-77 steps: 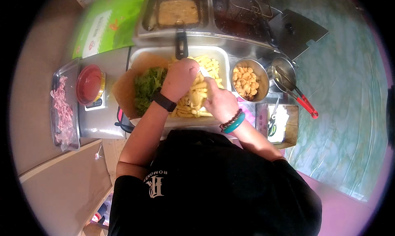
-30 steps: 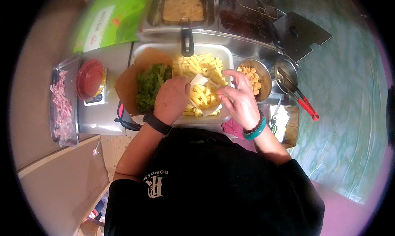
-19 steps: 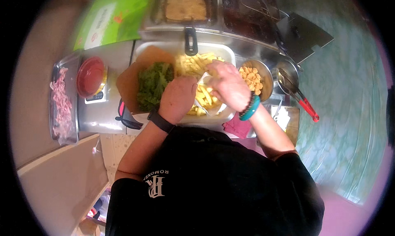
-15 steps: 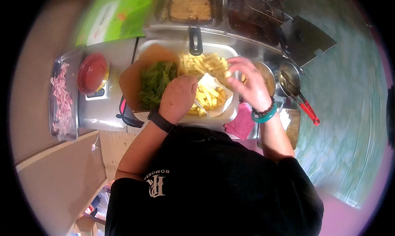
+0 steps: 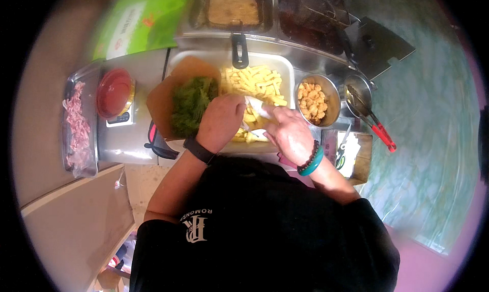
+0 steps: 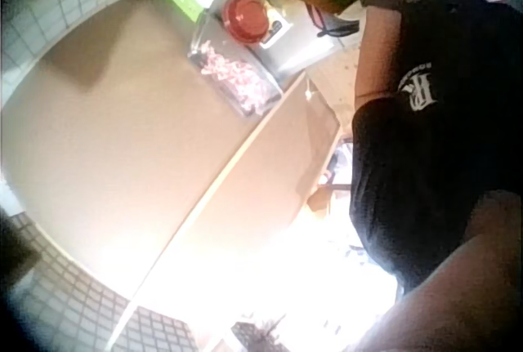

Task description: The person assembles a food order by placing lettuce and french fries into a paper cone. They use tongs to add fried items from a deep fryer and then scoop a yellow sauce into a separate paper bag before adding it to the cone.

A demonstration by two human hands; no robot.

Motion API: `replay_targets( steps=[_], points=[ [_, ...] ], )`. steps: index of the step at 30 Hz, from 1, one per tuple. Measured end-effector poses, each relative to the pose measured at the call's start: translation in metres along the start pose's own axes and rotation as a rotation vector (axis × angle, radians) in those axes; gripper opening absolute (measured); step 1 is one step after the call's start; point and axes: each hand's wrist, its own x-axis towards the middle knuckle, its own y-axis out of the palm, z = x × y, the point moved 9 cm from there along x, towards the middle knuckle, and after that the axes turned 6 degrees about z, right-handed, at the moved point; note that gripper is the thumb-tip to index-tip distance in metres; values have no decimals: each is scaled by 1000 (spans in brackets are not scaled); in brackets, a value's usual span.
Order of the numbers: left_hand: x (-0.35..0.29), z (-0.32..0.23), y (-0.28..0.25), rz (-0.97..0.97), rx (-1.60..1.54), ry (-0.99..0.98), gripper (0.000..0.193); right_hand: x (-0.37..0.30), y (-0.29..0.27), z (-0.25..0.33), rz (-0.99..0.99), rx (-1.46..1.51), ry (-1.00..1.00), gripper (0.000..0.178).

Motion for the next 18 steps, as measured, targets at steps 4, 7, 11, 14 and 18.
replay_targets(
  steps=[4, 7, 11, 14, 18],
  points=[
    [-4, -2, -3, -41, -81, 46, 16, -2, 4, -5, -35, 11, -42, 14],
    [-7, -9, -8, -41, -193, 84, 16, -6, -9, -5, -133, 42, -79, 13],
    [-16, -27, -37, -64, -370, 50, 16, -10, -58, 12, -208, 82, -45, 17],
    [-28, -33, -55, -78, -523, 154, 30, -6, -89, 20, -216, 127, 9, 13],
    [-54, -26, -80, -178, -514, 246, 52, 8, -116, 43, -267, 176, -5, 12]
  ],
)
